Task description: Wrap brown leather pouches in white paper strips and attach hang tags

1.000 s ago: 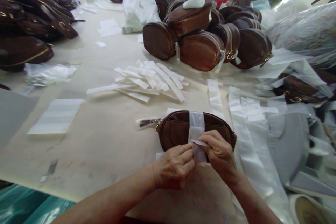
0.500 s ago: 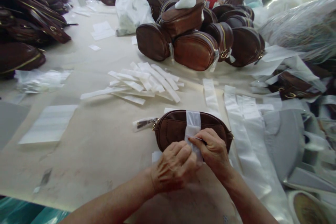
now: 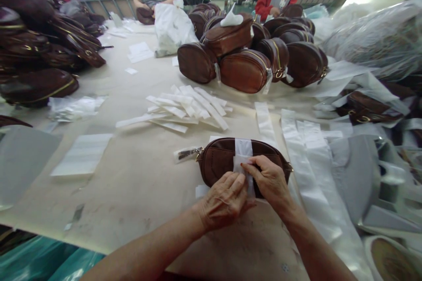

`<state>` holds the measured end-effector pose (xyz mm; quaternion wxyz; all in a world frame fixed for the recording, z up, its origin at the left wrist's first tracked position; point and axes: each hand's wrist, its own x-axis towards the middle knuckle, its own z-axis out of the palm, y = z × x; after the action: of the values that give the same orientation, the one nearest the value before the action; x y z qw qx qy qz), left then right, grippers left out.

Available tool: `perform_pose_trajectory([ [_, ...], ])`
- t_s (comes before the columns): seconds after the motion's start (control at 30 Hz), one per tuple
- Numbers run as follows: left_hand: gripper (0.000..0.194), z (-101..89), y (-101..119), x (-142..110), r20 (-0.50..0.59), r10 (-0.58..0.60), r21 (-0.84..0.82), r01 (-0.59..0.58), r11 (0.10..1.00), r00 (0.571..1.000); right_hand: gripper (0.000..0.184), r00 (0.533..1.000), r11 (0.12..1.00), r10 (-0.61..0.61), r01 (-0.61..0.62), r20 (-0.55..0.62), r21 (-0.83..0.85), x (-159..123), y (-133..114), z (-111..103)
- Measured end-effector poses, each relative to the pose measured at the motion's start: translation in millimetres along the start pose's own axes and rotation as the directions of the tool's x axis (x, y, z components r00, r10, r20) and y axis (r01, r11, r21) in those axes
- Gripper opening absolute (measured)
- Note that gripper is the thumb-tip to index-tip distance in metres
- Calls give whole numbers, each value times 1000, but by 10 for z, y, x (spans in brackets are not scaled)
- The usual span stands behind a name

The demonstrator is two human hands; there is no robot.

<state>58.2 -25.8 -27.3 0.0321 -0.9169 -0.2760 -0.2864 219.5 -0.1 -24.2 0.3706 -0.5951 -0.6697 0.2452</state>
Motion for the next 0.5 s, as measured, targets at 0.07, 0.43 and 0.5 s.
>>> perform_pose_trajectory([
  [0.07,30,-3,4,6,17,4,35,-5,999,1000,24,1000,1000,16,-16,-24,-17,-5,-4,20],
  [0.43,38,91,41,-38,29,-15,166,10,986,999,22,997,997,46,-49,-54,-56,-24,-19,46],
  [0.5,36,97,35,-37,8,-17,179,16,984,1000,22,997,997,40,-44,-63,-62,-28,-16,42],
])
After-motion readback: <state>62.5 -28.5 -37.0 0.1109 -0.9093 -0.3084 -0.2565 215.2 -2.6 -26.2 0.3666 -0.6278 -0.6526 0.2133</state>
